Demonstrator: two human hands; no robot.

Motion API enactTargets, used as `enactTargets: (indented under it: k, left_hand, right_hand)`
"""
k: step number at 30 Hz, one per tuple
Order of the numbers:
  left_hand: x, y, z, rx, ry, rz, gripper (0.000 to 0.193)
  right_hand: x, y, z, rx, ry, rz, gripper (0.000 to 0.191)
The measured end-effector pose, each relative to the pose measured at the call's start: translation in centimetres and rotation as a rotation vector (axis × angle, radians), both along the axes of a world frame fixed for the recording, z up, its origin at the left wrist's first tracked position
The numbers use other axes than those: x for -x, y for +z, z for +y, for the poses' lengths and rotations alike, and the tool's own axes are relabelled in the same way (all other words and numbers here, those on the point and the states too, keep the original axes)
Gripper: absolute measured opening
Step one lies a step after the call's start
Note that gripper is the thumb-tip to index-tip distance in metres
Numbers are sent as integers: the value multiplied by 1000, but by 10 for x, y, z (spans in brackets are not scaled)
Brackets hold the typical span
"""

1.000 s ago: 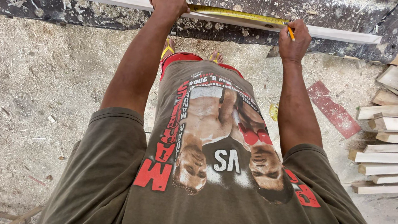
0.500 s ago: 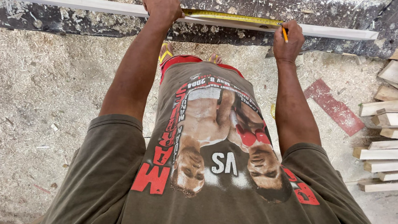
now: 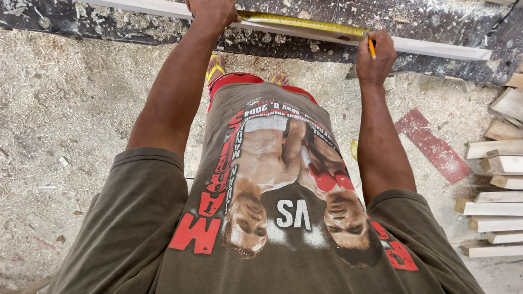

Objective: The person marks a long white wooden board using a metal square and pencil, then saws the board with a hand saw. They then measure the board with a tape measure and mark it again, carry the board across the work area, and stack it with other boards.

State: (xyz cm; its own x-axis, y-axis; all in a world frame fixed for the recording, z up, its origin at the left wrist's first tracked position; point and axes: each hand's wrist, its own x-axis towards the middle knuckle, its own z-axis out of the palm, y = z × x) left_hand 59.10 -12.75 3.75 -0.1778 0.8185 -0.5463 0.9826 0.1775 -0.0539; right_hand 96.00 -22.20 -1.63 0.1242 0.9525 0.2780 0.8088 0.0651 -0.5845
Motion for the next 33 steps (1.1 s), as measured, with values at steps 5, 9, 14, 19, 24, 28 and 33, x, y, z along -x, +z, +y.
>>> enactTargets:
  k: [5, 9, 14, 19, 24, 28, 33]
  left_hand:
    - [0, 1, -1, -7, 6, 15, 59]
    - [1, -2, -1, 3, -4, 15, 59]
    - [3, -3, -3, -15, -45, 40, 66]
    - [6, 3, -4, -103, -119, 11, 67]
    - [-6, 8, 5, -31, -85, -75, 73]
    - [-28, 9, 13, -76, -29, -252, 72]
    - [-51, 4, 15, -14, 171, -481, 68]
  right_hand:
    - [-2, -7, -2, -95, 52, -47, 16]
    - [-1, -8, 6, 68, -20, -30, 15]
    - [1, -1, -3, -64, 41, 24, 14]
    - [3, 13, -22, -65, 56, 85, 14]
    - [-11, 14, -6, -166, -6, 172, 5]
    - [-30, 11, 15, -154, -144, 452, 21]
    - [-18, 13, 40, -35, -164, 642, 29]
